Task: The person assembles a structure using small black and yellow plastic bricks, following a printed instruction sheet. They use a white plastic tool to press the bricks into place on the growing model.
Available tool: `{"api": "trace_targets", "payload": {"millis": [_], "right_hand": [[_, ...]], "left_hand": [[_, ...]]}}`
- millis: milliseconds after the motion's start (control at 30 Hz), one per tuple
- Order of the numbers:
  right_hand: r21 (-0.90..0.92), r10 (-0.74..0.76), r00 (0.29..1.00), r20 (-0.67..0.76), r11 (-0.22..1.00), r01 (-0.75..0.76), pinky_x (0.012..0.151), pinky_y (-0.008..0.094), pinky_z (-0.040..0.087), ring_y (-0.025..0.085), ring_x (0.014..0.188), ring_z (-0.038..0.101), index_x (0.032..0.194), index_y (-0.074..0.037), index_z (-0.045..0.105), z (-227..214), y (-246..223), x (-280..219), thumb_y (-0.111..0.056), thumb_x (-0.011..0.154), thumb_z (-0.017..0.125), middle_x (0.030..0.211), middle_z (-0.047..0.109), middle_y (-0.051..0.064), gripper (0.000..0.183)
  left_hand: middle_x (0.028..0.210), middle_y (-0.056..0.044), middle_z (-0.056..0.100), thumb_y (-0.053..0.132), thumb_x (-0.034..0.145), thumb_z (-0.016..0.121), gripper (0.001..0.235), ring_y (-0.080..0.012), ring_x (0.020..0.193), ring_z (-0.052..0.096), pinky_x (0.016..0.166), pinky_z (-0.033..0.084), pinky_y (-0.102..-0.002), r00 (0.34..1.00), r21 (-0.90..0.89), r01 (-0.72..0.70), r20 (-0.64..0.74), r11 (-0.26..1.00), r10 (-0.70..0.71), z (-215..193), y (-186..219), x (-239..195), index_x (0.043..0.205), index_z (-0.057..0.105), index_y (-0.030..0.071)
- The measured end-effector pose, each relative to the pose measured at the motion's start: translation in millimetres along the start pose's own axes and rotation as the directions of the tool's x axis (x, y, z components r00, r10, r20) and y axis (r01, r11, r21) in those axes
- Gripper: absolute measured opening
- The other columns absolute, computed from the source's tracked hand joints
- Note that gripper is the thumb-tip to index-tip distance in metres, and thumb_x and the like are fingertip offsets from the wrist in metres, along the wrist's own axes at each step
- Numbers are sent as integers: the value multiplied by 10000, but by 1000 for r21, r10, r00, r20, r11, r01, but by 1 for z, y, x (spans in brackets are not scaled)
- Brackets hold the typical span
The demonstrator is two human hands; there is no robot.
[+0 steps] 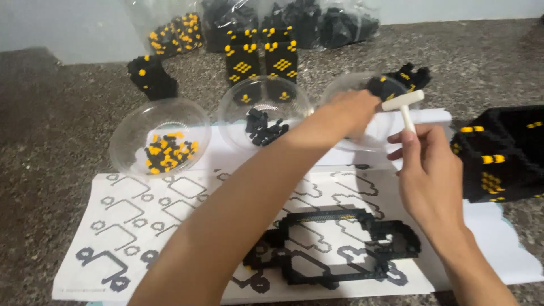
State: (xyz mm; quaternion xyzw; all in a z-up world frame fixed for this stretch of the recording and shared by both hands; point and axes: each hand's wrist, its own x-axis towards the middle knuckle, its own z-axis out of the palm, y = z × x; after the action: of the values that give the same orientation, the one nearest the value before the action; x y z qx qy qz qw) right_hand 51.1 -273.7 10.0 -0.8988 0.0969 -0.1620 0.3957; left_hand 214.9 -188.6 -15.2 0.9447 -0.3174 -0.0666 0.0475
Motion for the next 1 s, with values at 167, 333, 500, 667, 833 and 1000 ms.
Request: {"api": "trace_targets", "payload": {"millis": [167,333,500,667,833,1000], "right_hand": [[7,11,1000,0,1000,-11,694,354,404,198,720,588,985,-134,582,-1,4,4,-271,1017,394,827,688,30,235],[-9,-96,995,-26,995,95,734,365,395,220,767,601,988,-134,582,3,20,8,-273,1020,388,828,685,16,240],[79,-182,983,-11,980,182,641,308,372,137,634,536,948,-140,582,-3,7,4,-255,998,417,717,627,-7,207],[323,-190,974,119,936,143,604,234,390,70,575,498,921,-119,511,2,5,1,-229,983,469,750,630,-30,134],[568,-144,941,307,821,-60,492,204,294,70,513,381,870,-103,483,1,-2,-6,-265,975,488,658,567,33,193],[615,-294,880,374,789,1,494,198,313,51,528,397,882,-93,507,3,-3,-18,-221,936,539,658,556,8,143]], "left_hand": [[1026,-103,666,46,834,539,194,-320,903,657,743,507,-417,998,-53,-40,36,998,42,-6,-16,-5,909,680,157],[936,-128,668,-21,742,600,251,-302,851,652,752,491,-376,969,-181,-207,-174,961,176,20,-55,27,914,677,145],[954,-93,588,-6,835,493,204,-226,850,595,730,443,-369,895,-294,-260,-431,920,115,-28,-46,-46,901,611,146],[994,-67,627,70,869,552,178,-181,891,604,716,486,-314,809,-405,-372,-582,835,78,-38,-28,-159,1021,643,90],[1061,-9,722,119,815,648,231,-124,696,620,603,464,-248,888,-552,-13,-390,834,-244,-14,-12,-246,1035,719,138],[1080,-32,701,86,867,556,253,-171,986,673,809,529,-271,890,-591,-147,-430,793,-155,10,-14,-270,1075,698,111]]}}
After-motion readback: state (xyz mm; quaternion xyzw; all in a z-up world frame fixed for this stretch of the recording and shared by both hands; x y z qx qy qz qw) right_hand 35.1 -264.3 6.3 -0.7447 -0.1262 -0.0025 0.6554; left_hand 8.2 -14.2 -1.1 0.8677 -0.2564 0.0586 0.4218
